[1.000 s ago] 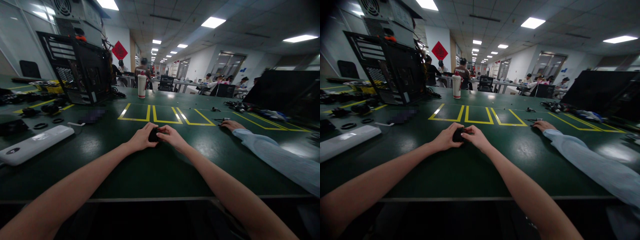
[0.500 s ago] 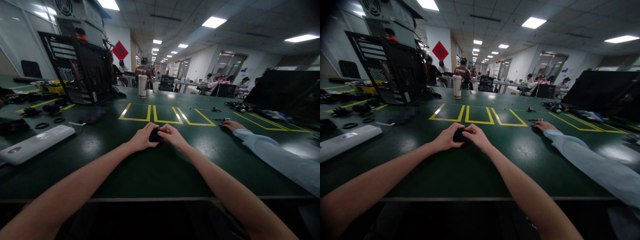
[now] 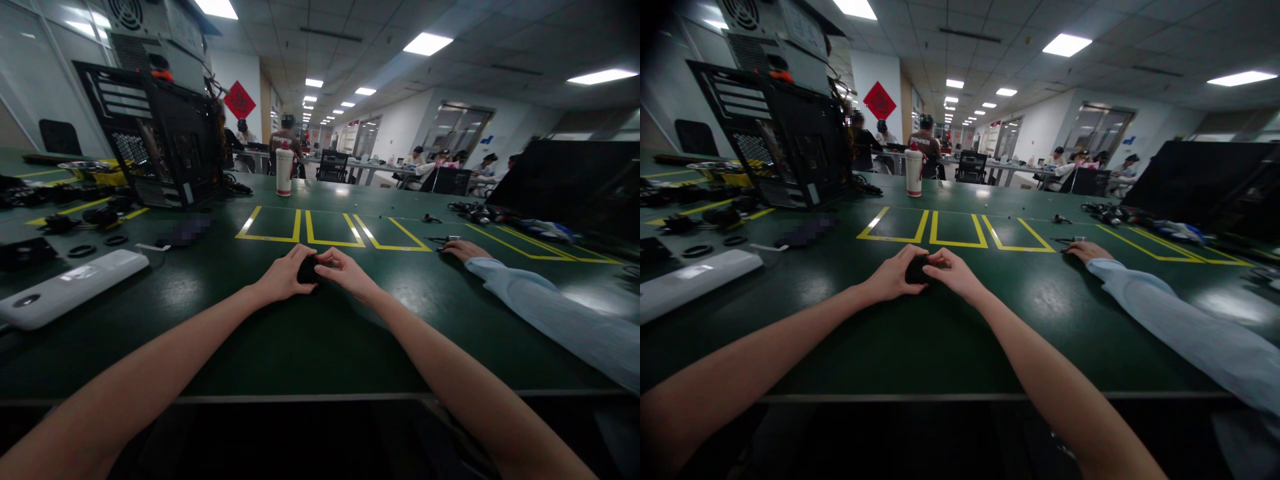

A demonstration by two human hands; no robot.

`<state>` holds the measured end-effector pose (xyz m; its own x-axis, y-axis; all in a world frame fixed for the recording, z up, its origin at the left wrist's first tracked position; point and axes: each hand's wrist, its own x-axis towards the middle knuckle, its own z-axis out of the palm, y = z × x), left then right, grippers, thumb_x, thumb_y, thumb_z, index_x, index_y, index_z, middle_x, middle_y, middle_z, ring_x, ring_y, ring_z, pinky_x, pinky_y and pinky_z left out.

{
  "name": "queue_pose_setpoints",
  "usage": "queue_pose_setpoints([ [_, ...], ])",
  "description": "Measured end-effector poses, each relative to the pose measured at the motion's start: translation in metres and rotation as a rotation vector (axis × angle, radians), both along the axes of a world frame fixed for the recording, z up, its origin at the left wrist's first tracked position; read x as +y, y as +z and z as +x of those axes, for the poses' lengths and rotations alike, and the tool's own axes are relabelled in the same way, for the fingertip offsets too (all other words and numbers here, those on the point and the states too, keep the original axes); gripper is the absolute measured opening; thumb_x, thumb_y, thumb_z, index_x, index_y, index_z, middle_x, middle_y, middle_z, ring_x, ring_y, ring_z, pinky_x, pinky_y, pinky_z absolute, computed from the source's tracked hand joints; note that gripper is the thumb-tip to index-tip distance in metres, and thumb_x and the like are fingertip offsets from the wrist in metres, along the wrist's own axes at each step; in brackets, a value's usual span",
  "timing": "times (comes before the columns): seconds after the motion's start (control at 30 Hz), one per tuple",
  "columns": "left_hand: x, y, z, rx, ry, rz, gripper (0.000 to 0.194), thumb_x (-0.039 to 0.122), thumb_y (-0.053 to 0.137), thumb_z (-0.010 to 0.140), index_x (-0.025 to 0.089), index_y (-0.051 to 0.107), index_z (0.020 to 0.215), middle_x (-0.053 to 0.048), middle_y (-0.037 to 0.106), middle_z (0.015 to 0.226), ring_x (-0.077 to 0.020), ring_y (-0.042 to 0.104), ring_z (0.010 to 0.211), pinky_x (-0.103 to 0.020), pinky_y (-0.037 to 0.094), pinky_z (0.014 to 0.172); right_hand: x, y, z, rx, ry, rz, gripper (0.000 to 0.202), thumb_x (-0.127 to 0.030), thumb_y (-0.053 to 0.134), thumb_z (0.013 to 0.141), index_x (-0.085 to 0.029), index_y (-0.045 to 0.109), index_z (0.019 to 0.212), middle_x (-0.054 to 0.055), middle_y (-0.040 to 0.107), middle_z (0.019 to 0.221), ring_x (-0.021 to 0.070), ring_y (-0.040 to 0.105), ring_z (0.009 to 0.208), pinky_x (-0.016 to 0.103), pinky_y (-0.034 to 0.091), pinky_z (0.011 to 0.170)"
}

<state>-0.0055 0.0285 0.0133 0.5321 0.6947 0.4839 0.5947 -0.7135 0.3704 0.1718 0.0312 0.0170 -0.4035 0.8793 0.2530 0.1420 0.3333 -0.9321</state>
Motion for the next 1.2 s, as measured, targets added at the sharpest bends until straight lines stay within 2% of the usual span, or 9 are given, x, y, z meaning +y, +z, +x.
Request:
queue_pose_setpoints([
  [0.13, 0.001, -0.001, 0.000, -0.008, 0.001, 0.009, 0.055, 0.032, 0.063, 0.065, 0.023, 0.036, 0.111, -0.004, 0.045, 0.108, -0.0215, 0.052, 0.094, -0.035, 0.046, 0.076, 0.006, -0.006, -0.003, 0.035, -0.055, -0.022, 0.017, -0.029, 0.061, 0.068, -0.019, 0.052, 0.077, -0.001, 0.056, 0.079, 0.0122, 0.053, 0.076, 0.032, 0.044, 0.074],
  [0.33, 0.000, -0.001, 0.000, -0.010, 0.005, 0.000, 0.054, 0.031, 0.064, 0.064, 0.023, 0.037, 0.110, -0.004, 0.045, 0.107, -0.0206, 0.053, 0.092, -0.035, 0.046, 0.076, 0.008, -0.004, -0.002, -0.022, -0.061, -0.110, 0.025, -0.028, 0.062, 0.067, -0.016, 0.056, 0.088, 0.005, 0.058, 0.091, 0.0145, 0.055, 0.083, 0.035, 0.044, 0.079],
  [0.53, -0.001, 0.000, 0.000, 0.006, 0.000, 0.007, 0.052, 0.030, 0.063, 0.065, 0.022, 0.037, 0.110, -0.004, 0.045, 0.107, -0.0204, 0.052, 0.091, -0.034, 0.046, 0.074, -0.001, 0.001, 0.000, 0.013, 0.021, -0.005, 0.027, -0.023, 0.067, 0.061, -0.018, 0.053, 0.083, 0.001, 0.057, 0.091, 0.0149, 0.054, 0.089, 0.034, 0.043, 0.082],
  [0.67, -0.001, 0.000, 0.000, -0.004, 0.004, 0.005, 0.054, 0.031, 0.063, 0.065, 0.022, 0.036, 0.111, -0.004, 0.044, 0.108, -0.0206, 0.052, 0.092, -0.035, 0.046, 0.075, 0.001, -0.003, -0.001, 0.010, -0.017, -0.005, 0.018, -0.029, 0.060, 0.069, -0.018, 0.053, 0.082, 0.001, 0.057, 0.086, 0.0140, 0.054, 0.083, 0.034, 0.044, 0.078],
  [0.83, -0.001, 0.000, 0.000, -0.005, 0.003, -0.002, 0.054, 0.031, 0.064, 0.065, 0.023, 0.036, 0.111, -0.004, 0.045, 0.108, -0.0209, 0.052, 0.093, -0.035, 0.047, 0.076, 0.007, -0.005, -0.003, 0.005, -0.070, -0.062, 0.023, -0.029, 0.063, 0.067, -0.018, 0.055, 0.086, 0.004, 0.059, 0.090, 0.0148, 0.055, 0.083, 0.034, 0.044, 0.079],
  [0.93, -0.001, 0.000, 0.000, -0.006, 0.005, -0.004, 0.054, 0.030, 0.064, 0.065, 0.023, 0.037, 0.110, -0.004, 0.045, 0.107, -0.0208, 0.053, 0.092, -0.035, 0.047, 0.075, 0.006, -0.003, -0.001, -0.020, -0.049, -0.105, 0.026, -0.029, 0.063, 0.067, -0.016, 0.057, 0.089, 0.005, 0.059, 0.094, 0.0154, 0.056, 0.085, 0.036, 0.043, 0.082],
  [1.1, -0.001, 0.000, 0.000, 0.000, -0.002, 0.006, 0.052, 0.030, 0.063, 0.066, 0.022, 0.037, 0.110, -0.004, 0.045, 0.107, -0.0208, 0.053, 0.092, -0.035, 0.046, 0.074, 0.000, 0.002, 0.000, 0.012, 0.017, -0.034, 0.028, -0.024, 0.068, 0.060, -0.018, 0.053, 0.082, 0.001, 0.058, 0.088, 0.0151, 0.054, 0.088, 0.035, 0.042, 0.083],
  [1.2, 0.000, -0.001, 0.000, 0.002, 0.004, 0.008, 0.053, 0.031, 0.063, 0.065, 0.022, 0.036, 0.111, -0.004, 0.045, 0.108, -0.0211, 0.052, 0.093, -0.035, 0.046, 0.075, -0.001, 0.000, -0.001, 0.021, 0.012, -0.009, 0.024, -0.026, 0.066, 0.062, -0.018, 0.052, 0.080, 0.001, 0.057, 0.086, 0.0142, 0.054, 0.086, 0.033, 0.042, 0.081],
])
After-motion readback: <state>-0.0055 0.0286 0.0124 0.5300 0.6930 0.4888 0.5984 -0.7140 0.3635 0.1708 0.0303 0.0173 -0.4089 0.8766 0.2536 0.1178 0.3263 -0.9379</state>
